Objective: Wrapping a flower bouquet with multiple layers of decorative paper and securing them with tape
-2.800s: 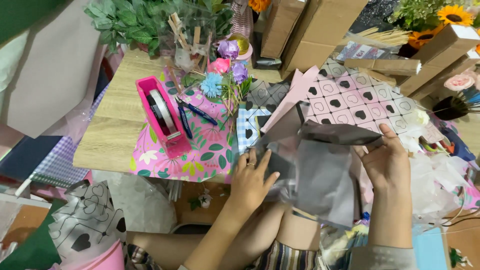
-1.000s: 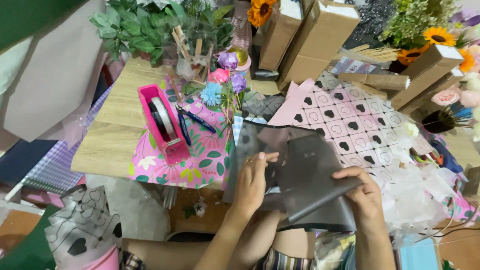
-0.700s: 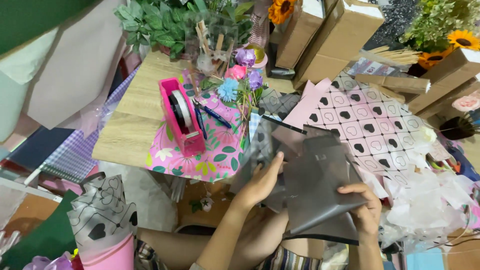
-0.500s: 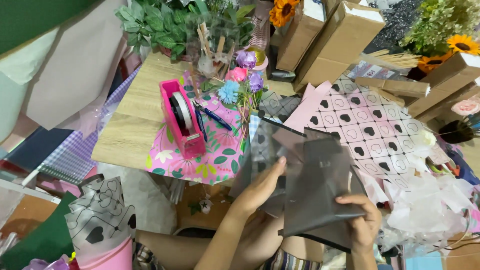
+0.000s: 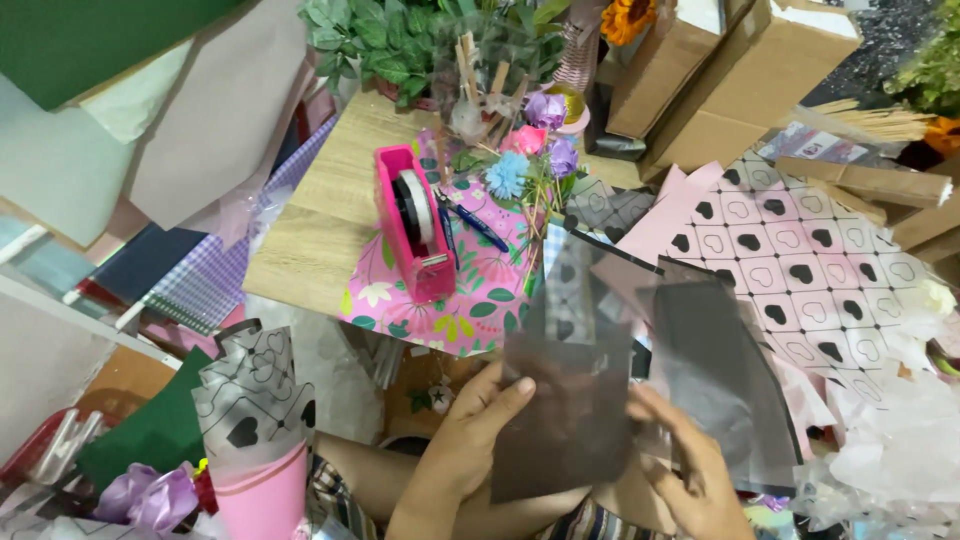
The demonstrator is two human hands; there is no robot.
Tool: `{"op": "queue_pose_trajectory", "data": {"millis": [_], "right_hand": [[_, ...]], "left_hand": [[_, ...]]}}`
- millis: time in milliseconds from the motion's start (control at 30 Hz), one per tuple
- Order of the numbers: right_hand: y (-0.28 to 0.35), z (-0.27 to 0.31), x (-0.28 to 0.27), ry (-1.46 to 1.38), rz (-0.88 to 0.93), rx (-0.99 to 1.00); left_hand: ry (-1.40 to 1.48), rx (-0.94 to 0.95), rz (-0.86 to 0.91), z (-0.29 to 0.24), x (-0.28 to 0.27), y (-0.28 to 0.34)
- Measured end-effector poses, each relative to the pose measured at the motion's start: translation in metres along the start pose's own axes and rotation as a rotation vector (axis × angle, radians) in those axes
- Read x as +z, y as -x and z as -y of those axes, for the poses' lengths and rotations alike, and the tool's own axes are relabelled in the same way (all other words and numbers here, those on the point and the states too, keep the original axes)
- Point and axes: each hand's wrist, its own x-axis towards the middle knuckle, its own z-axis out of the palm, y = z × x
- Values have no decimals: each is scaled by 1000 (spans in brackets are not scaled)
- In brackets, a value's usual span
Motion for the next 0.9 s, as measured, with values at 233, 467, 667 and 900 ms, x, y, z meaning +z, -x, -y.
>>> {"op": "queue_pose_trajectory", "data": {"millis": [233, 467, 667, 900], "right_hand": [[-10, -51, -8, 772, 228, 562], [-40, -62, -10, 736, 235, 654], [-67, -36, -24, 637, 348, 606], [-83, 42, -7, 290, 97, 259]], "left_hand": [[-46, 204, 46, -21, 0, 13], [-234, 250, -16, -43, 7, 25], [-501, 322, -54, -49, 10, 28], [-738, 172, -67, -41, -2, 34]]}}
